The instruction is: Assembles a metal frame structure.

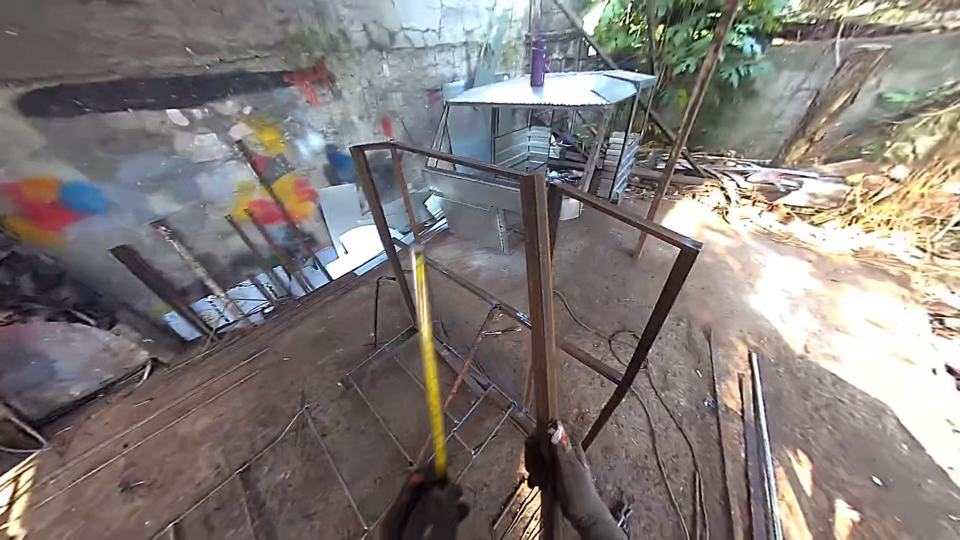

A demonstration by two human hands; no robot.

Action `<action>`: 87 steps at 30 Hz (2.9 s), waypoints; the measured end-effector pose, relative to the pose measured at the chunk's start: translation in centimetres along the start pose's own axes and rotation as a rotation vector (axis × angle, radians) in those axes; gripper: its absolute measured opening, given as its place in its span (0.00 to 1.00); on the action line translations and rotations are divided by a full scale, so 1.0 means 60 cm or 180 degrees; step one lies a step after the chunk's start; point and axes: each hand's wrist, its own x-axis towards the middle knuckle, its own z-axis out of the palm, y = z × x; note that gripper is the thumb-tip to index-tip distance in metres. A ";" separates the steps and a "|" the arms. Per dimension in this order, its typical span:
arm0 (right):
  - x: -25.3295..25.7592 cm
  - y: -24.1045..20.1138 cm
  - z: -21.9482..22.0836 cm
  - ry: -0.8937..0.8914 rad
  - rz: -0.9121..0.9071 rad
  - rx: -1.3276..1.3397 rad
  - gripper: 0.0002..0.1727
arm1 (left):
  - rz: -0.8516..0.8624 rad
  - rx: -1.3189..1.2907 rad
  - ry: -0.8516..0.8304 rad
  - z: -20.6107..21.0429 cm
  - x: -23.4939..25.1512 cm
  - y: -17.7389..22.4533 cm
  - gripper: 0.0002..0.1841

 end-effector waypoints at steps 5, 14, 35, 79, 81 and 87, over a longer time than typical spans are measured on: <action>-0.028 0.052 0.072 -0.0102 -0.0138 0.0471 0.43 | 0.0065 -0.0059 -0.0440 0.084 0.063 0.061 0.21; -0.097 0.061 0.097 0.0393 -0.0228 0.0405 0.41 | -0.0166 -0.0004 -0.0700 0.108 0.057 0.044 0.16; -0.150 -0.131 -0.084 0.2186 -0.1637 0.1274 0.44 | 0.0982 0.3128 -0.1792 -0.019 0.044 -0.155 0.26; -0.036 0.107 -0.536 0.1165 -0.0556 -0.0817 0.25 | -0.1549 0.0073 0.1382 0.196 0.160 -0.551 0.30; -0.029 0.167 -0.573 0.0861 -0.0507 -0.0953 0.23 | -0.1888 0.0870 0.1347 0.182 0.157 -0.668 0.33; 0.038 0.418 -0.591 0.0284 -0.0045 -0.1054 0.18 | -0.2942 0.2710 0.0630 0.050 0.123 -1.128 0.43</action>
